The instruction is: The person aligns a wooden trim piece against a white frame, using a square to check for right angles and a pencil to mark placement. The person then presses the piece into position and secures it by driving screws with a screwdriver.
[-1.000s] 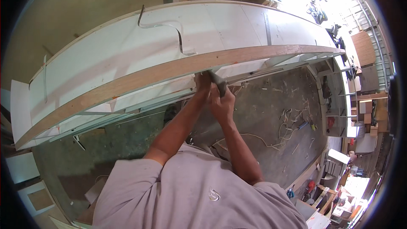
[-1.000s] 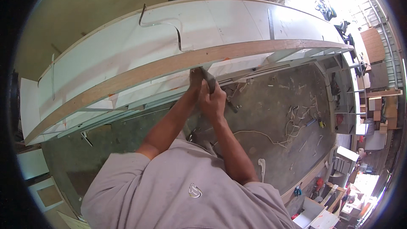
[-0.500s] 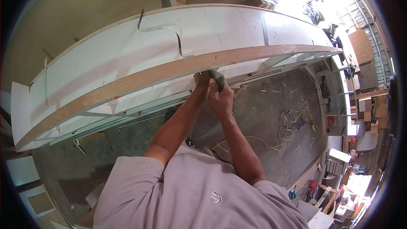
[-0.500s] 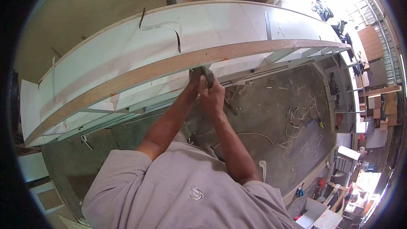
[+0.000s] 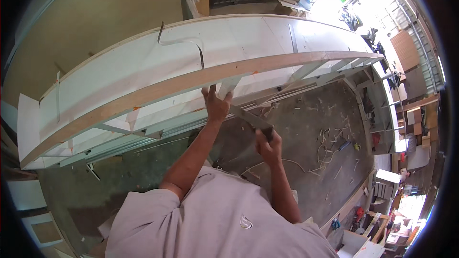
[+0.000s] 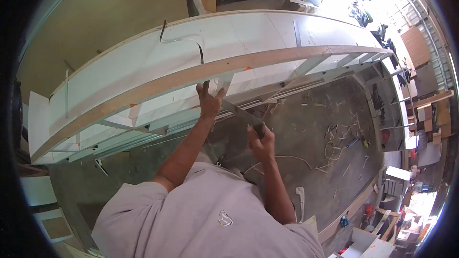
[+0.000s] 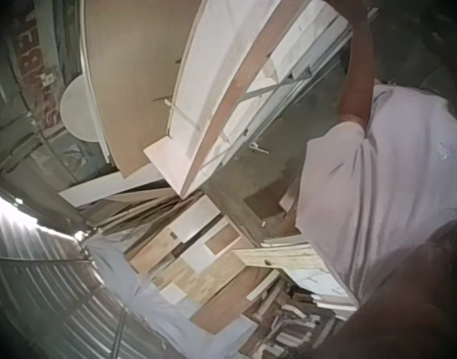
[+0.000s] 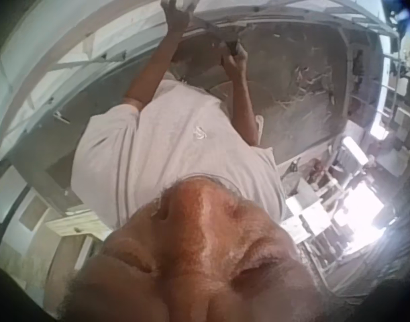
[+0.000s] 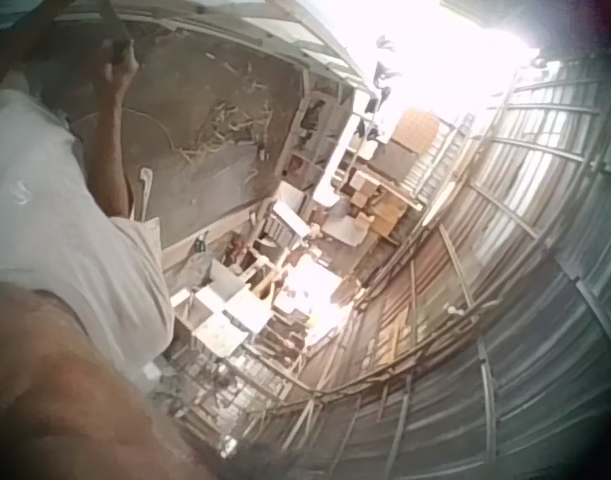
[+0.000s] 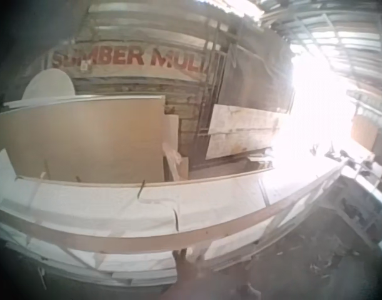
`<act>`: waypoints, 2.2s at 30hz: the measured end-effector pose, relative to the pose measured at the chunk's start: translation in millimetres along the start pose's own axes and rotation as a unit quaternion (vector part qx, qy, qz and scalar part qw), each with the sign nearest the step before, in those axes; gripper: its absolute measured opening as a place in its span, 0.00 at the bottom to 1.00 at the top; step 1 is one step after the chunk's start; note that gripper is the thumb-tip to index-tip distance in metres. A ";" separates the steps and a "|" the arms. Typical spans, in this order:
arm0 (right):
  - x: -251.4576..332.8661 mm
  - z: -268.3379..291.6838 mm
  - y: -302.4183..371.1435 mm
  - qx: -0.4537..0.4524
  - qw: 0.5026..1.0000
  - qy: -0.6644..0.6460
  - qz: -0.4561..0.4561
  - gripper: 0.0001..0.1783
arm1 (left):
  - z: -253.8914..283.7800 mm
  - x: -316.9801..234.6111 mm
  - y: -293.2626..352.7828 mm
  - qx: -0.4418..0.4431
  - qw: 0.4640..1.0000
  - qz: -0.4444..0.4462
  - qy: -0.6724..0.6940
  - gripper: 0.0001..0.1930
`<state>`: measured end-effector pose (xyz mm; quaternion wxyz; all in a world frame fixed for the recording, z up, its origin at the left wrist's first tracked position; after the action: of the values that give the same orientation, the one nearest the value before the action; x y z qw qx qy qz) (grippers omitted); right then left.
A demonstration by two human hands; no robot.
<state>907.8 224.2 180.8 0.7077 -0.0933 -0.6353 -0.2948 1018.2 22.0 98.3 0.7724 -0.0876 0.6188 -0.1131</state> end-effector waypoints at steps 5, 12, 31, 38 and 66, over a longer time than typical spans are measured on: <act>-25.4 29.4 58.4 -0.012 1.000 0.025 -0.010 0.12 | -5.5 -31.7 -25.6 -0.078 0.937 0.132 0.313 0.19; -58.8 51.9 116.4 -0.026 0.997 0.020 -0.074 0.13 | -4.4 -54.9 -0.3 -0.104 0.880 0.205 0.417 0.05; -76.0 18.1 161.7 0.100 0.993 0.023 -0.060 0.15 | 69.2 50.6 86.3 0.224 0.885 -0.026 -0.408 0.40; -37.9 -27.1 176.3 0.115 0.992 -0.039 -0.025 0.18 | 193.7 148.6 87.0 0.262 0.818 -0.023 -0.511 0.41; -166.7 -348.5 18.7 -0.040 0.837 -0.450 -0.309 0.18 | 248.7 207.9 -40.0 0.178 0.872 -0.209 -0.406 0.21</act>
<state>1208.8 112.6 -34.9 0.2115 -0.0426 -0.8670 -0.4493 1301.5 -76.4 -30.8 0.9163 -0.1146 0.1878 -0.3346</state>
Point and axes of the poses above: each hand's wrist, its own y-axis away from the middle knuckle, its own z-axis out of the back of the hand, x = y × z, the point moved 2 cm from there along -y, towards the middle knuckle, and after that the axes turned 5 degrees about -z, right-handed, at the moved point
